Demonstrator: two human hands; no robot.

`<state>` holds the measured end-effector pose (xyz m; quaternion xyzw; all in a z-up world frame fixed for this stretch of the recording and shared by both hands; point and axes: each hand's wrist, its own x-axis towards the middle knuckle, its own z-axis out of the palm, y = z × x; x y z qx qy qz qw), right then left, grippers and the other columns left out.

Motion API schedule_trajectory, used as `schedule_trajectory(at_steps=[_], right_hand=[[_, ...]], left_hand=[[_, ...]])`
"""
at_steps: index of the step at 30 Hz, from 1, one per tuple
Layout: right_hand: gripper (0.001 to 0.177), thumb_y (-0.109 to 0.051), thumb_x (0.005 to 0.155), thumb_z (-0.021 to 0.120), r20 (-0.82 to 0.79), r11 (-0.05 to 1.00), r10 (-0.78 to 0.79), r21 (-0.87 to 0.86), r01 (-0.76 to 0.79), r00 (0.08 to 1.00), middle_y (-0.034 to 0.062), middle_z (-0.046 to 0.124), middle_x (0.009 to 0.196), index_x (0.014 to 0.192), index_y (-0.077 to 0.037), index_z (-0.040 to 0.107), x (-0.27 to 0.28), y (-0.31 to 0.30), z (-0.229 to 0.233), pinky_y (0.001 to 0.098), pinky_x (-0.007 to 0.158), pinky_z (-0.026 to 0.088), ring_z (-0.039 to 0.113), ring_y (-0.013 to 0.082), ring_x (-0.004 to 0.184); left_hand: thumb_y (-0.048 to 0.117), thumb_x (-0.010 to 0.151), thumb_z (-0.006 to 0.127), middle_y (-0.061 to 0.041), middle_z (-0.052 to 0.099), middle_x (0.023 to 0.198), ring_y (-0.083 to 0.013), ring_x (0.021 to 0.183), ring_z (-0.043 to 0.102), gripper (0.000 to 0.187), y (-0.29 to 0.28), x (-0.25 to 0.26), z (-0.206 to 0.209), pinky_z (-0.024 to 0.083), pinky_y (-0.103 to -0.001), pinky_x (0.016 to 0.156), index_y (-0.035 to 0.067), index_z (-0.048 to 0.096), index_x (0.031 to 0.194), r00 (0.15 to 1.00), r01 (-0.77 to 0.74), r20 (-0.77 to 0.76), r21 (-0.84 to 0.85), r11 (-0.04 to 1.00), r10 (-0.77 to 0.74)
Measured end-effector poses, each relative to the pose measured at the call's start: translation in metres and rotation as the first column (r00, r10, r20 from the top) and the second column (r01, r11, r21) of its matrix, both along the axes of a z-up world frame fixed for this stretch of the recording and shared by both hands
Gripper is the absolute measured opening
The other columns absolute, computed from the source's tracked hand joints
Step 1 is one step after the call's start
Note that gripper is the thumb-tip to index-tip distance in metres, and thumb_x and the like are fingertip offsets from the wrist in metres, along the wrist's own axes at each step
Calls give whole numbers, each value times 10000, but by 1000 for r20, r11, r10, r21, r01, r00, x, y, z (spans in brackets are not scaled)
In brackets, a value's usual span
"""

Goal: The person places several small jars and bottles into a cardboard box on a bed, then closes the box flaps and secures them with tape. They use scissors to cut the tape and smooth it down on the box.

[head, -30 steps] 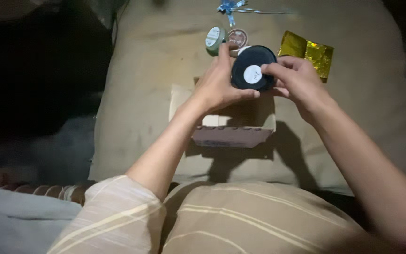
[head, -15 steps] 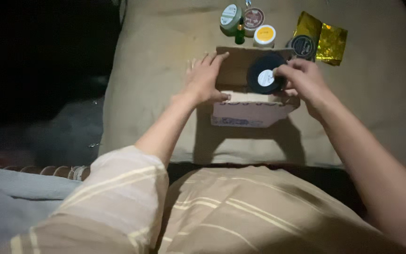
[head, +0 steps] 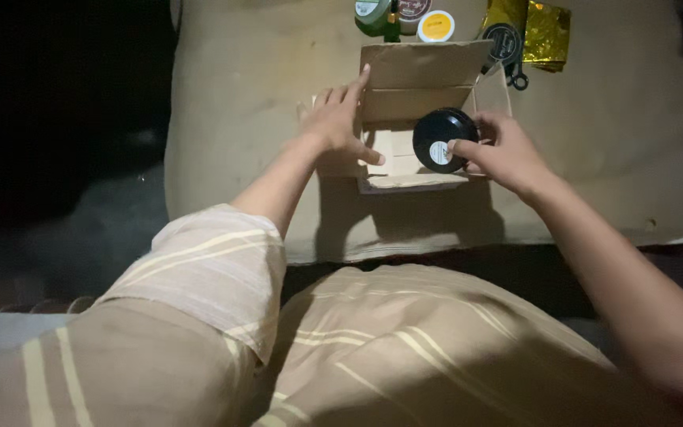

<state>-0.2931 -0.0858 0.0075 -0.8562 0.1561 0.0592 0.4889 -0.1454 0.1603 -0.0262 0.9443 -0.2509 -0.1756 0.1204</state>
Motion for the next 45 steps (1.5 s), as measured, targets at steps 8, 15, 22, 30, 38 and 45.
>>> schedule_trajectory(at_steps=[8,15,22,30,38,45], right_hand=[[342,-186,818,843,-170,983,31,-170,-61,985,147,680,873,1009,9,636,72,23,-29,350,581,540,654,192,683],[402,-121,791,881,-344,946,-74,-321,-43,936,198,711,951,1081,88,697,141,32,-78,443,604,596,719,295,781],[490,-207,862,860,-486,980,-175,-171,104,856,260,646,1095,1222,42,639,154,19,-146,555,713,533,675,391,974],[298,-219,957,732,-608,921,-188,163,353,771,137,616,894,1072,20,597,134,36,-136,394,628,652,664,257,674],[184,-73,938,625,-512,830,-226,345,438,829,117,590,877,1104,0,595,113,50,-122,383,533,629,622,224,573],[317,-2,932,552,-486,825,-169,407,393,858,136,628,914,1244,-40,503,104,44,-126,344,570,632,610,188,587]], left_hand=[[430,727,872,-168,382,1576,-390,1458,362,1214,-11,34,-39,321,-615,1158,427,42,1612,997,-52,55,-32,998,54],[192,795,689,-169,537,1442,-402,1352,501,940,-6,60,-56,425,-481,1138,381,246,1601,998,-54,11,-173,983,57],[90,757,681,-152,513,1430,-405,1350,461,966,-2,51,-54,396,-507,1128,423,262,1562,996,-90,-19,-224,970,87],[57,777,673,-188,522,1425,-449,1324,469,969,6,40,-57,377,-494,1157,396,251,1581,996,-90,-47,-379,921,78],[38,787,648,-180,540,1408,-434,1309,488,951,8,31,-51,398,-489,1137,398,255,1575,990,-137,-64,-375,917,122],[65,800,648,-167,515,1407,-401,1293,490,955,0,27,-45,374,-495,1135,420,210,1571,982,-188,-79,-254,949,173]])
